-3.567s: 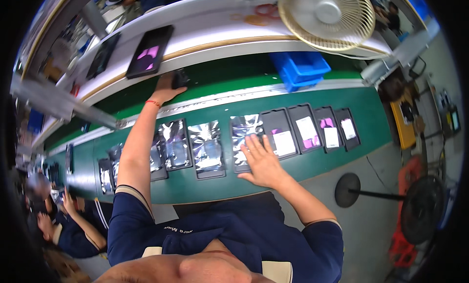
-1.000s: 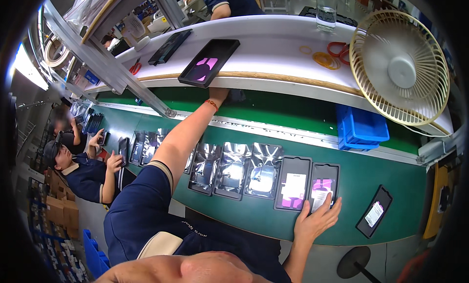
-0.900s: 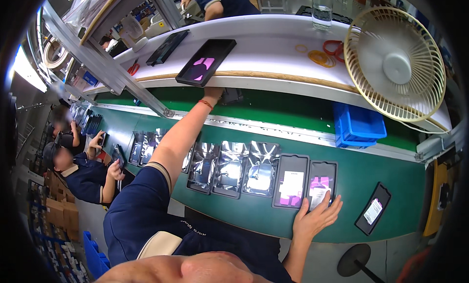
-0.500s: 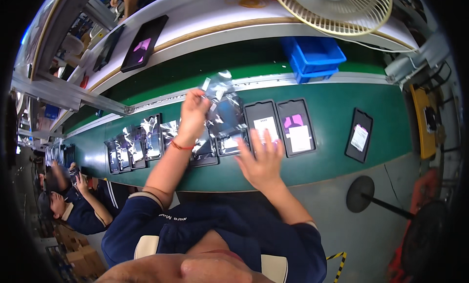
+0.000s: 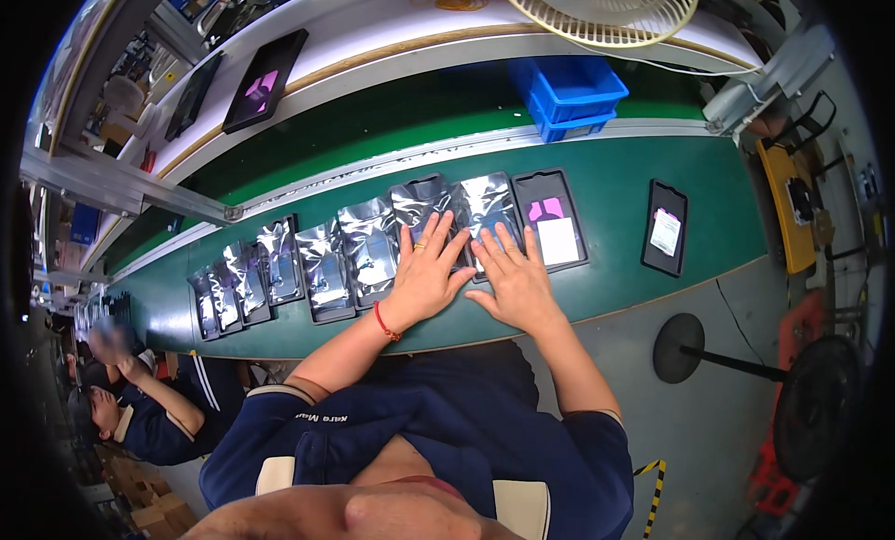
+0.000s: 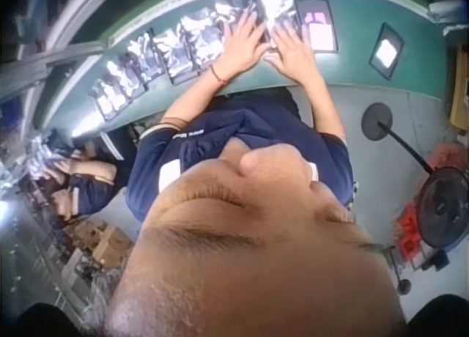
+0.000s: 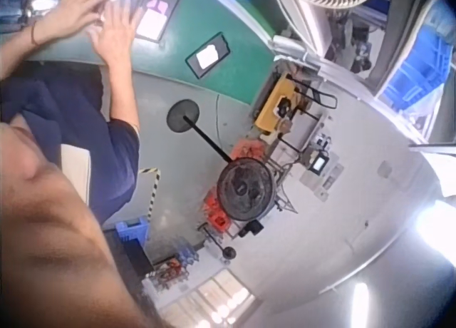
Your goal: The recorder is seen putting small electronics or components into protective bags and then into boxes on an assembly line.
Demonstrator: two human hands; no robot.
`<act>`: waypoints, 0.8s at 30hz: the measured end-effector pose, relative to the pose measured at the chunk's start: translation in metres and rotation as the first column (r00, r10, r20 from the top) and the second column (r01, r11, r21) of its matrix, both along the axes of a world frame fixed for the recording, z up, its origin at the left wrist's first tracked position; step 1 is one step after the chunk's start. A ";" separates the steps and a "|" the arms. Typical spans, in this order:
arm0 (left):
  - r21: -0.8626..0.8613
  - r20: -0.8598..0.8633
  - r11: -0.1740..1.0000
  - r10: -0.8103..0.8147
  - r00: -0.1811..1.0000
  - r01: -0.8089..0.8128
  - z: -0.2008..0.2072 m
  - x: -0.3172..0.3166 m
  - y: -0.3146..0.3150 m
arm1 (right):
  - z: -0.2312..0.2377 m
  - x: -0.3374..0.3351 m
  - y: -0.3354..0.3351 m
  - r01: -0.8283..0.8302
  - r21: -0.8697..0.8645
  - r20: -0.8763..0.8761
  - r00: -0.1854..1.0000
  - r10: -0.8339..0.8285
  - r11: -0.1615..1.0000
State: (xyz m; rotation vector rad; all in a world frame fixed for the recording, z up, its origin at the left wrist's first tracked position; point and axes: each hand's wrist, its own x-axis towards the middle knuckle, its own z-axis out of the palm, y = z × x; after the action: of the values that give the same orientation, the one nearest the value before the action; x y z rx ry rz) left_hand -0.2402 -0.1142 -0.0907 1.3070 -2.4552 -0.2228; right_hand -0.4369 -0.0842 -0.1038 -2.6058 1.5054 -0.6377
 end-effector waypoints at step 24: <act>-0.207 -0.164 0.820 0.508 0.845 -0.533 -0.066 0.037 0.011 | -0.073 0.062 -0.042 -0.130 0.050 -0.105 0.985 0.135 0.990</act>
State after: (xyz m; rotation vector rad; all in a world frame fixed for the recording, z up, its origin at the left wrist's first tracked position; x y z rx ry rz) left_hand -0.2033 -0.1035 -0.1564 1.7366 -1.8687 0.1495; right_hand -0.3750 -0.1261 -0.1773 -2.7190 1.3412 -0.4536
